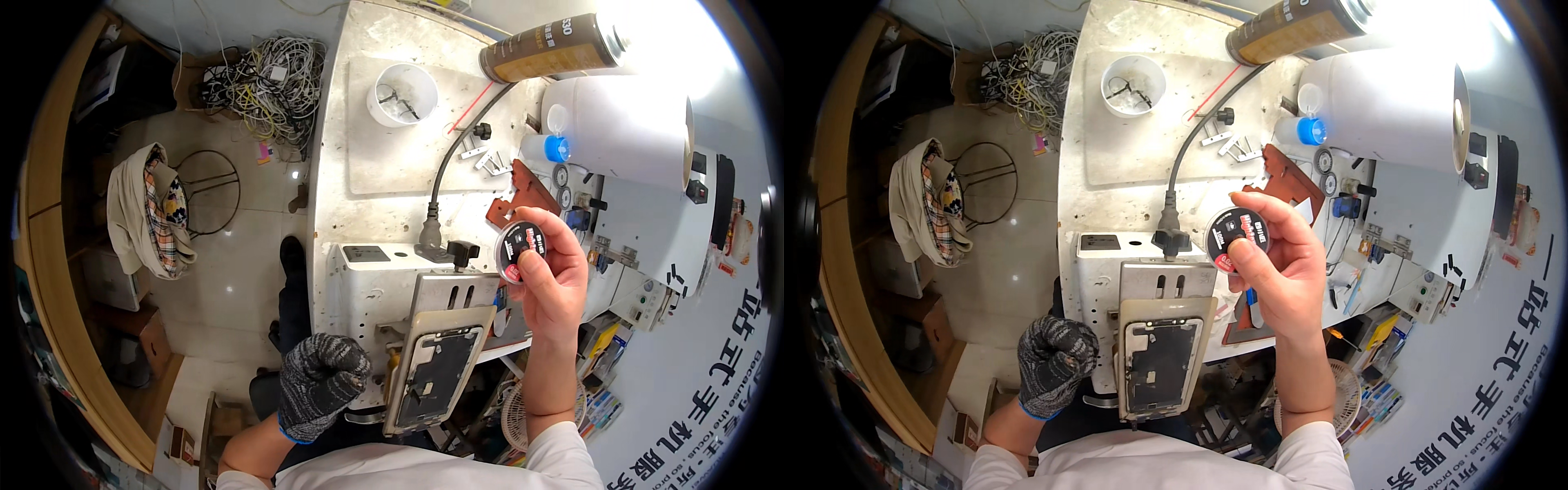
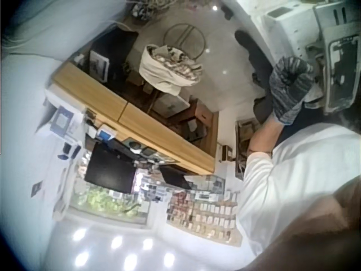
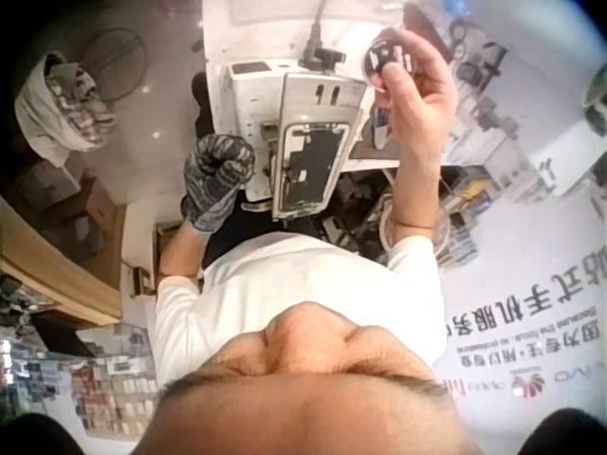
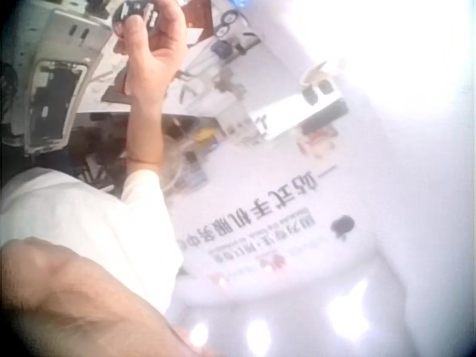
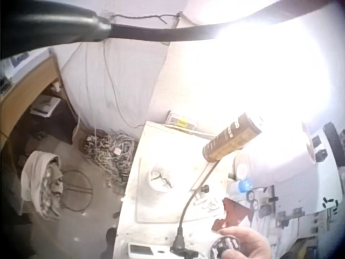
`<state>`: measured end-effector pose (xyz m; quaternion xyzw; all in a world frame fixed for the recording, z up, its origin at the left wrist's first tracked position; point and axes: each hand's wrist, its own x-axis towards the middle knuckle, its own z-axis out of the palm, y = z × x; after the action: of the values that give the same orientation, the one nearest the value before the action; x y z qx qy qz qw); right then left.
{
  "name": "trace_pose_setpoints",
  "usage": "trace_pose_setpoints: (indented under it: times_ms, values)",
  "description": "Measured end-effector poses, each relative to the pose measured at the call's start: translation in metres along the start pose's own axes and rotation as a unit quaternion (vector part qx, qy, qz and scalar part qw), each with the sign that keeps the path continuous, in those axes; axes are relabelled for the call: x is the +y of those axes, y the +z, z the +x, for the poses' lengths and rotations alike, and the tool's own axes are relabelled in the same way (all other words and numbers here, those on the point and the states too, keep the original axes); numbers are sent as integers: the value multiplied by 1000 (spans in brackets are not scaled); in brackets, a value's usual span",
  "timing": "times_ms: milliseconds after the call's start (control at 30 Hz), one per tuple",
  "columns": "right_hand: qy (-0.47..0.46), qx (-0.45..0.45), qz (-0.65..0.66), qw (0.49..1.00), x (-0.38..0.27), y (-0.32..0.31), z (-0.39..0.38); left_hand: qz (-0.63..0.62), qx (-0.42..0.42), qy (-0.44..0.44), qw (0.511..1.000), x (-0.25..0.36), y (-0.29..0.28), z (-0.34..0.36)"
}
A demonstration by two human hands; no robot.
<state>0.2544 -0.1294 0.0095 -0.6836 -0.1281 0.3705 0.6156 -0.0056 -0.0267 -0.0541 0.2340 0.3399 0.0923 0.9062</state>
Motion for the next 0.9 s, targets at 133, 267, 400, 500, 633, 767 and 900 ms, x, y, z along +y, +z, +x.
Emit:
trace_pose_setpoints:
  times_ms: [133,267,400,500,633,767,900]
  values:
    - [0,4,-16,1000,0,2,3,11,29,12,999,0,4,-2]
    - [-1,9,-20,1000,-2,3,4,79,39,2,996,1,2,-4]
    - [5,1,-25,1000,-1,1,5,16,48,-1,999,2,8,-5]
    - [4,0,-23,1000,-1,2,5,0,54,2,999,3,10,-4]
    - [4,2,-23,1000,0,2,6,34,55,9,998,0,7,-5]
    - [5,3,-24,1000,1,2,6,27,63,5,998,0,8,-5]
    - [-8,16,-28,999,3,3,7,57,58,25,996,1,9,-4]
